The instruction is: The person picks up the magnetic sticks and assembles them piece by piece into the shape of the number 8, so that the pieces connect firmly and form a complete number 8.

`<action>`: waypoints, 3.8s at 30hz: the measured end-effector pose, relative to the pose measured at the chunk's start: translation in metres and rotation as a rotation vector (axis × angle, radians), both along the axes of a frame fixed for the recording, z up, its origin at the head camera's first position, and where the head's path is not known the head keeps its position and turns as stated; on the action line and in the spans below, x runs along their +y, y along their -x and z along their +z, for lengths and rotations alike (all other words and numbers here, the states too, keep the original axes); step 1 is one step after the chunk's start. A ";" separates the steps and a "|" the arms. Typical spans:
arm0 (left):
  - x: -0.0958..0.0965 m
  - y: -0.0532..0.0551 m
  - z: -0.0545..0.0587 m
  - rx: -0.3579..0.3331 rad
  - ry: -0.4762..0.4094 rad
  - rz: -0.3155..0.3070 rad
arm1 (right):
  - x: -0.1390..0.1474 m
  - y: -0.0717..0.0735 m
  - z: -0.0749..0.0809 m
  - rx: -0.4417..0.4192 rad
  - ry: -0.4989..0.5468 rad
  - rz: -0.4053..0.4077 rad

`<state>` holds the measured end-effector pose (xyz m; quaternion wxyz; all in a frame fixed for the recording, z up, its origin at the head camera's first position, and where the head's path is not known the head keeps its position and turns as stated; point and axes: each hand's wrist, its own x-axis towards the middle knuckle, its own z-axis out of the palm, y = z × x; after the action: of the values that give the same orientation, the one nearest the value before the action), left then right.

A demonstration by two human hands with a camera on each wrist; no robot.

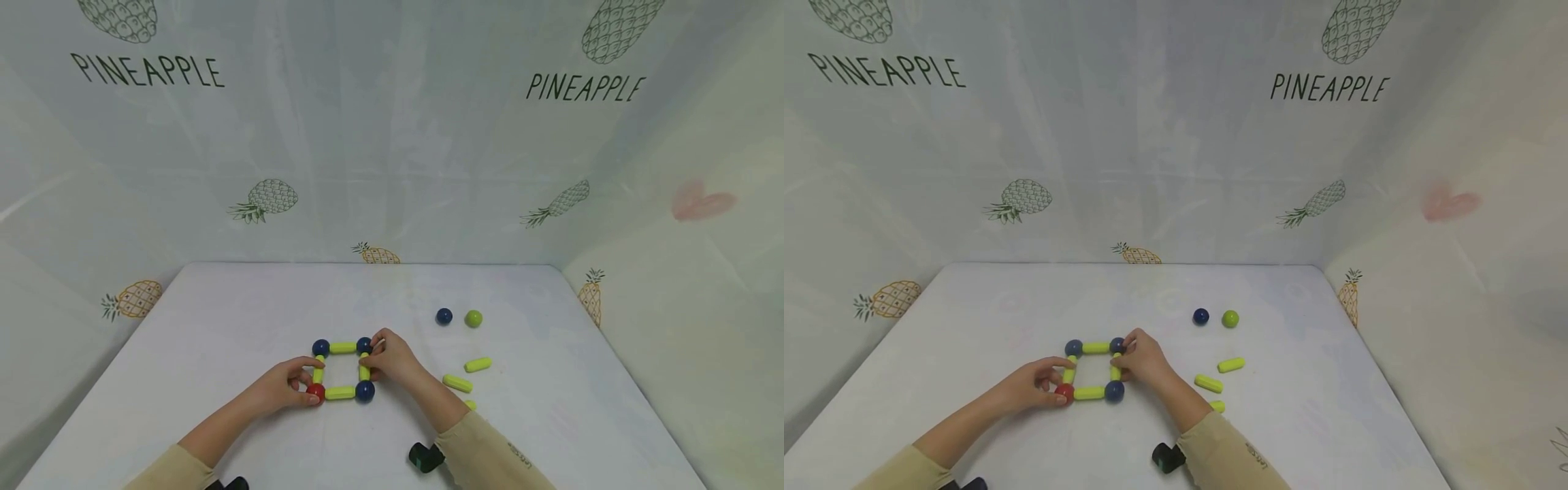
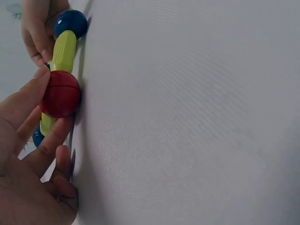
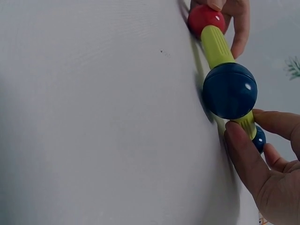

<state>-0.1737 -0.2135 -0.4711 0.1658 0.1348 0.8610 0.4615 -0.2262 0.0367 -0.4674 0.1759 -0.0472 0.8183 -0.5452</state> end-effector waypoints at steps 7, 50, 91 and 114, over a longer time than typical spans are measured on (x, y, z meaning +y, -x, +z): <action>0.009 0.006 0.002 0.020 0.020 0.011 | 0.007 0.002 0.000 0.016 -0.019 -0.007; 0.089 0.072 0.000 0.004 -0.049 0.005 | 0.078 0.029 0.012 0.108 -0.239 -0.038; 0.109 0.110 -0.001 0.071 0.067 -0.053 | 0.145 -0.024 0.040 0.146 -0.455 0.237; 0.108 0.146 -0.011 0.132 0.101 0.015 | 0.156 -0.018 0.018 0.269 -0.470 0.305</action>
<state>-0.3200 -0.1059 -0.4818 0.1116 0.1499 0.8934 0.4087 -0.2086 0.1927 -0.4499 0.1520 -0.1991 0.9214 -0.2972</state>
